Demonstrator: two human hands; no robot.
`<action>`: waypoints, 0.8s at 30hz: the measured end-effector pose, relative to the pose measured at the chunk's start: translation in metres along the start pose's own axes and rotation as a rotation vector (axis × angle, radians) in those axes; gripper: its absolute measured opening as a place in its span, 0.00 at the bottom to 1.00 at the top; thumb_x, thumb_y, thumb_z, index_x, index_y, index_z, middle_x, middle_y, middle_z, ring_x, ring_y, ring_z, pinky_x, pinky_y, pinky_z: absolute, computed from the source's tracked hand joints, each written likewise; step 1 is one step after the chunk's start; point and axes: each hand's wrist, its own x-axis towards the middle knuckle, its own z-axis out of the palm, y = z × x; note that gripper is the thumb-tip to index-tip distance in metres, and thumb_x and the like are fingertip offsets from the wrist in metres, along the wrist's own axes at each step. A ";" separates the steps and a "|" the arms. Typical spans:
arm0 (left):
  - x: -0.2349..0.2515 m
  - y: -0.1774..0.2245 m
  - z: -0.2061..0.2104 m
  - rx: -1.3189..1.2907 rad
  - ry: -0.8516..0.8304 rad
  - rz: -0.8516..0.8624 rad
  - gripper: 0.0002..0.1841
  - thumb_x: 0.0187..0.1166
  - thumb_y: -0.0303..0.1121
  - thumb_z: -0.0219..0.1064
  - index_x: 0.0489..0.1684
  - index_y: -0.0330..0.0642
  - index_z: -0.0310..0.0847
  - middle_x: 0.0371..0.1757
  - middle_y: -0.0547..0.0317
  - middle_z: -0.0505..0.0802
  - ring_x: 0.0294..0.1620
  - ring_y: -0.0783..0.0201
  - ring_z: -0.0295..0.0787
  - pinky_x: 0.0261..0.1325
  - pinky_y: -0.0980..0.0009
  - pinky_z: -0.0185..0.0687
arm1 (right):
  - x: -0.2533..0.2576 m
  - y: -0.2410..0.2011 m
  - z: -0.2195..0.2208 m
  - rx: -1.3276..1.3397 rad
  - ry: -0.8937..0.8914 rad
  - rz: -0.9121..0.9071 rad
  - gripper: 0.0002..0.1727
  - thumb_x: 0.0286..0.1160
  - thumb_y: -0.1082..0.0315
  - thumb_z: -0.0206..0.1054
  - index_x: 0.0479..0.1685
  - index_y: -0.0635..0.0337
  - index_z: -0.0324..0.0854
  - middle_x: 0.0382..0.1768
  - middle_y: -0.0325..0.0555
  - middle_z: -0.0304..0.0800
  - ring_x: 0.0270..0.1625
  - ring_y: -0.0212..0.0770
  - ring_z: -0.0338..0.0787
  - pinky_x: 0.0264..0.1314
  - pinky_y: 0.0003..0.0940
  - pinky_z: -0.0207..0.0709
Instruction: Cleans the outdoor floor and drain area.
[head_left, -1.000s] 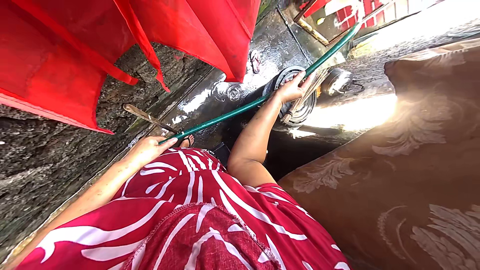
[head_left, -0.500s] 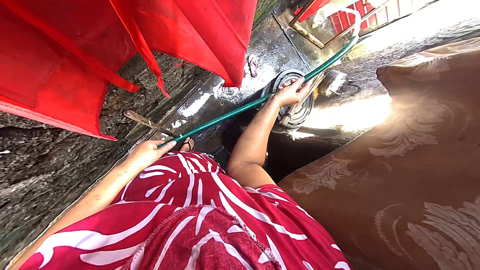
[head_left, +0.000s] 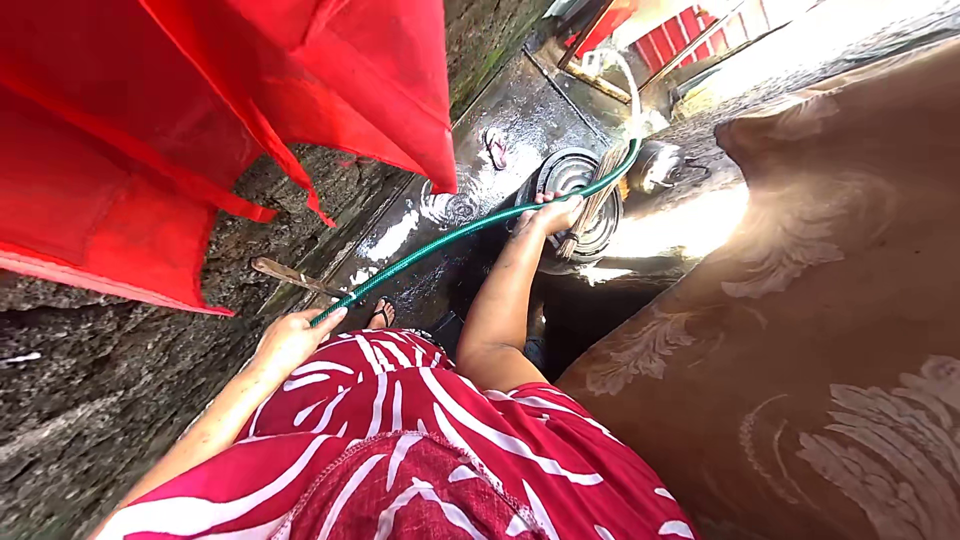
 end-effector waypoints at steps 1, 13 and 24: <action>0.000 0.000 0.000 0.000 0.007 -0.003 0.35 0.85 0.66 0.55 0.49 0.38 0.90 0.41 0.36 0.92 0.48 0.37 0.89 0.55 0.30 0.75 | -0.001 -0.001 -0.002 0.018 0.009 0.011 0.18 0.99 0.54 0.36 0.65 0.54 0.64 0.32 0.40 0.73 0.18 0.29 0.73 0.18 0.22 0.73; -0.004 -0.011 0.004 0.002 0.102 0.014 0.35 0.83 0.66 0.57 0.47 0.40 0.92 0.40 0.39 0.94 0.48 0.38 0.91 0.54 0.31 0.77 | -0.008 -0.002 -0.010 0.186 0.112 0.057 0.19 0.98 0.48 0.33 0.57 0.49 0.63 0.25 0.36 0.70 0.13 0.29 0.69 0.13 0.22 0.67; -0.007 -0.016 0.008 -0.008 0.145 0.041 0.33 0.83 0.65 0.58 0.43 0.40 0.92 0.36 0.41 0.93 0.43 0.41 0.91 0.50 0.33 0.77 | -0.018 -0.015 -0.001 0.182 0.081 -0.018 0.21 0.98 0.47 0.33 0.65 0.48 0.63 0.28 0.37 0.72 0.14 0.29 0.70 0.14 0.23 0.68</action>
